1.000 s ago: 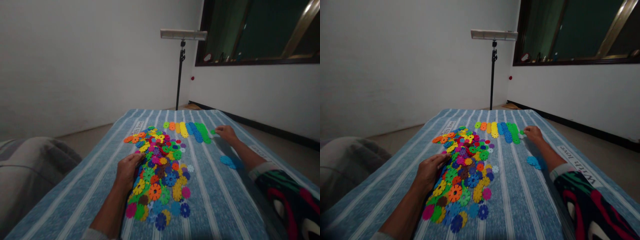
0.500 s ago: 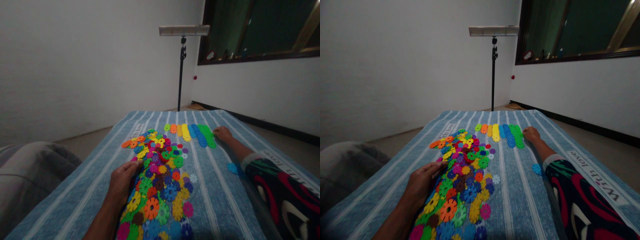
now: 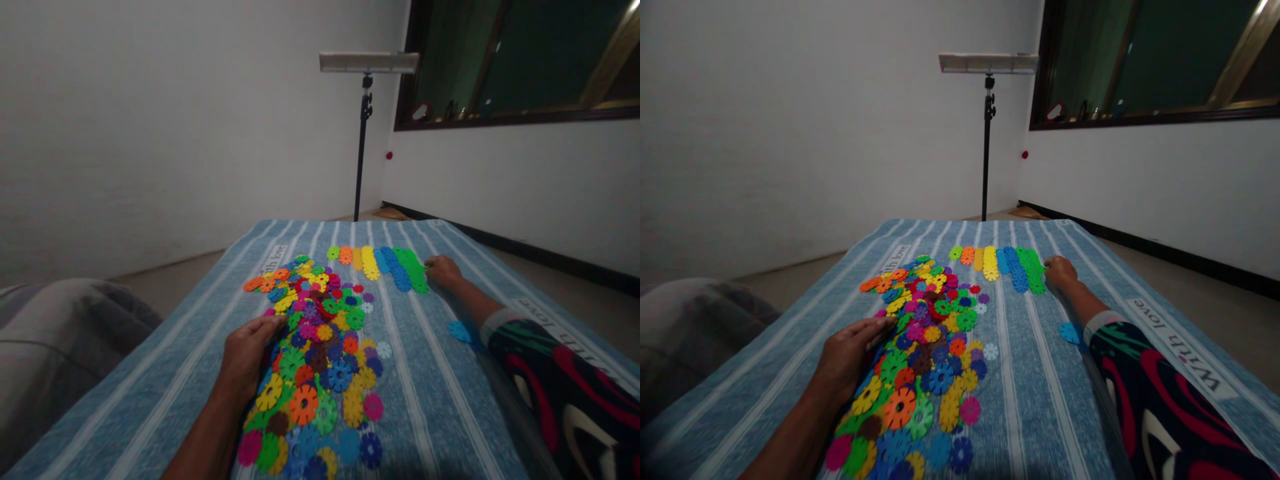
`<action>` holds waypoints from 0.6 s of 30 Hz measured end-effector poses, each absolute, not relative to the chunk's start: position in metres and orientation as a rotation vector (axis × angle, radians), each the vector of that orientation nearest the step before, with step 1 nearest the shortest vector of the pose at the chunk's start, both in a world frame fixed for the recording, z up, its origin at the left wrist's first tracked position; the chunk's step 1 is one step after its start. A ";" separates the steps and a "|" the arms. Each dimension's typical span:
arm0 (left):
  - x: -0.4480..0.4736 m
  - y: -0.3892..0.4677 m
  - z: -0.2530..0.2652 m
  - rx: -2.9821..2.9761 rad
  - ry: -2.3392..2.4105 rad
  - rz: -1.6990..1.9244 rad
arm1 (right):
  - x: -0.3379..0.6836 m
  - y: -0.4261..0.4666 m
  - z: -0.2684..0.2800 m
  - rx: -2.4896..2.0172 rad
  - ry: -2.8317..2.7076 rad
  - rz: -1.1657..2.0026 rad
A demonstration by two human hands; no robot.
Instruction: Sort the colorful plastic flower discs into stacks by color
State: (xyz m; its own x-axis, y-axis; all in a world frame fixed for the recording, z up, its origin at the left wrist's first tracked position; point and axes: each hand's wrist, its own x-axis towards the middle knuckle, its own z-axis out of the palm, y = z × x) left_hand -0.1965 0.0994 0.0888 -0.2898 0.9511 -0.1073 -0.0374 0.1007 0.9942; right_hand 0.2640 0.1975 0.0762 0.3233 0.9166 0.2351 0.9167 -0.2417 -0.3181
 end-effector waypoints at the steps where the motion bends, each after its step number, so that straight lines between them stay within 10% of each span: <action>1: -0.196 0.099 0.088 0.960 1.449 1.352 | 0.263 0.193 0.078 -2.193 -1.629 0.000; 18: -0.186 0.096 0.092 0.964 1.353 1.402 | 0.104 0.038 0.104 -1.272 -2.251 0.496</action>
